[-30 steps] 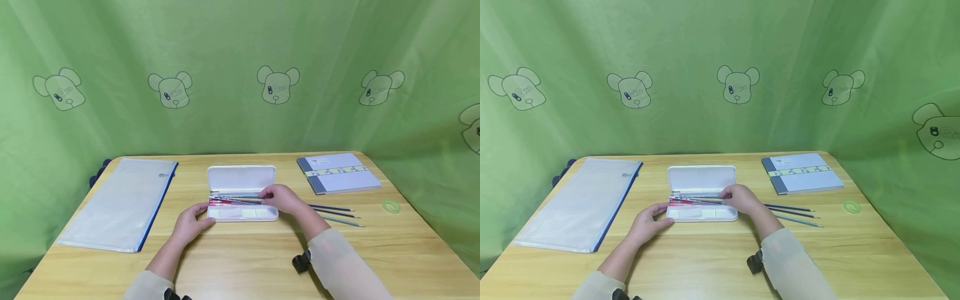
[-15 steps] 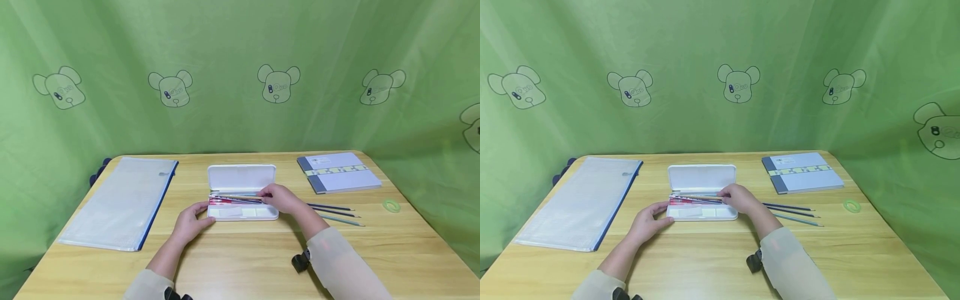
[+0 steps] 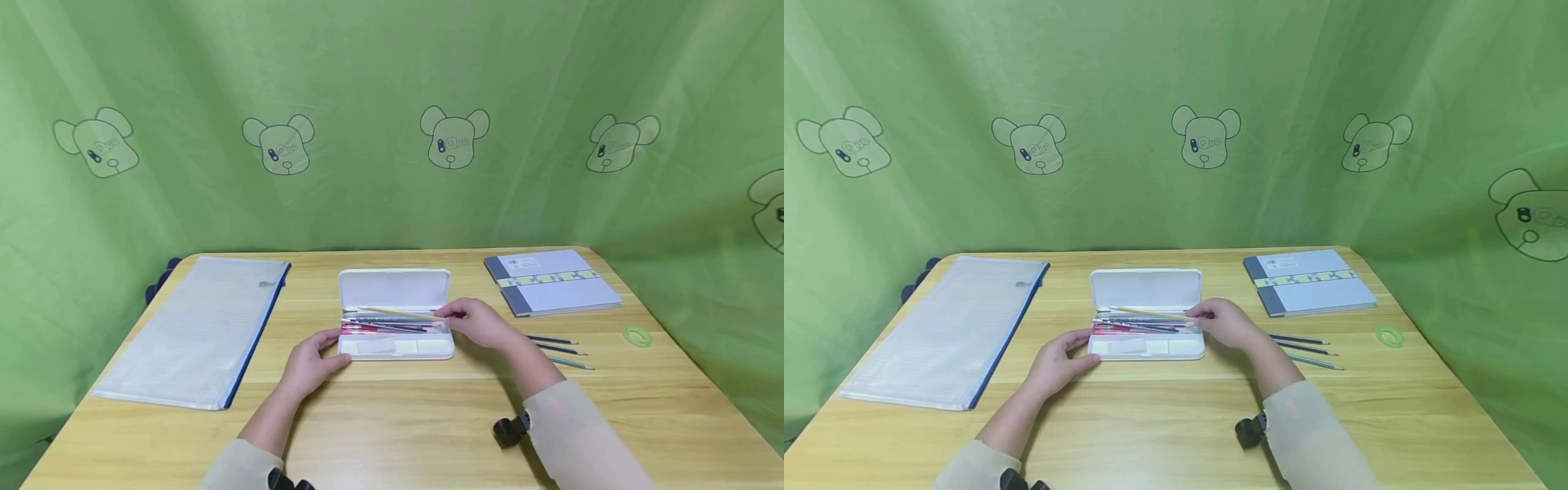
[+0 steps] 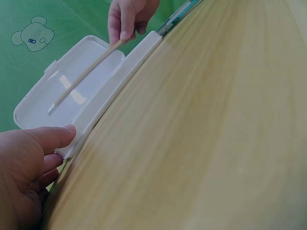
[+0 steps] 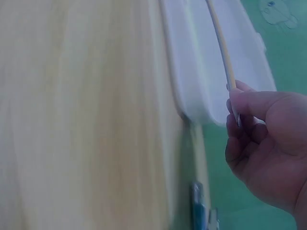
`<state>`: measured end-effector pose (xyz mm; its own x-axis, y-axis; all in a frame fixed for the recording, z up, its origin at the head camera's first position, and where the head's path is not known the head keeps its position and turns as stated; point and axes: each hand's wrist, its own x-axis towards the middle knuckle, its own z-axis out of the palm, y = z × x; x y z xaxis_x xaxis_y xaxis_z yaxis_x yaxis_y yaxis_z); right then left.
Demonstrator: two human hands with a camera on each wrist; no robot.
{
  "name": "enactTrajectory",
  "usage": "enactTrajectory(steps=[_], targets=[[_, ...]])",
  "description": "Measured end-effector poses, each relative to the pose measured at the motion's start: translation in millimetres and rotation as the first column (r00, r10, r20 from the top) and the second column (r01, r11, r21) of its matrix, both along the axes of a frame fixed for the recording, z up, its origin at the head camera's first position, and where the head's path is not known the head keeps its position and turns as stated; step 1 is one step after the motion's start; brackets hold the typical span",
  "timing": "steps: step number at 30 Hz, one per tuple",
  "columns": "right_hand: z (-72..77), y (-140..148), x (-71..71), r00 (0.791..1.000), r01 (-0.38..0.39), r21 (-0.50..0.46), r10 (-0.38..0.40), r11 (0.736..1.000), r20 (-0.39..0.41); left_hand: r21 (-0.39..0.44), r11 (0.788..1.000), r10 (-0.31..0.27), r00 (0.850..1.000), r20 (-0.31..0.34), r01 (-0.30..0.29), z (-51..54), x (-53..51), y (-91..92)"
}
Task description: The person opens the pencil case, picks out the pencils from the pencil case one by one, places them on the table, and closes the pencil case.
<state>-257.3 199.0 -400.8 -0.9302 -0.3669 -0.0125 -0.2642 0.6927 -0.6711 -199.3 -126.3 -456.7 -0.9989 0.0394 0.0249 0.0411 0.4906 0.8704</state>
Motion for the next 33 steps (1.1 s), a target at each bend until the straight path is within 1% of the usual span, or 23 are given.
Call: enactTrajectory(steps=[6,10,16,21,27,30,33], targets=[[8.5,28.0,11.7,0.999,0.036,-0.007,-0.036,0.999,-0.013,-0.001,1.0,-0.006,1.0,0.006,0.006,0.5,0.3,0.2],[12.9,49.8,20.1,0.997,0.045,0.018,-0.044,0.999,-0.059,-0.001,1.0,-0.008,1.0,0.012,0.008,0.0,-0.5,0.1],[14.7,81.8,37.5,0.991,0.108,0.046,-0.104,0.993,-0.079,0.002,1.0,-0.007,1.0,0.015,0.007,0.1,0.3,0.2],[13.0,108.0,53.4,0.987,0.144,0.076,-0.137,0.987,-0.087,0.0,1.0,-0.005,1.0,0.012,0.005,1.0,0.9,0.0],[5.9,135.7,71.2,0.98,0.194,0.118,-0.186,0.974,-0.076,0.0,1.0,-0.007,1.0,0.013,0.007,1.2,1.2,0.2],[3.0,147.3,78.5,0.976,0.212,0.155,-0.2,0.965,-0.088,0.0,1.0,-0.007,1.0,0.014,0.007,1.8,1.0,0.1],[1.3,158.0,84.9,0.973,0.225,0.174,-0.214,0.959,-0.082,0.0,1.0,-0.006,1.0,0.012,0.006,2.0,0.9,0.0]])
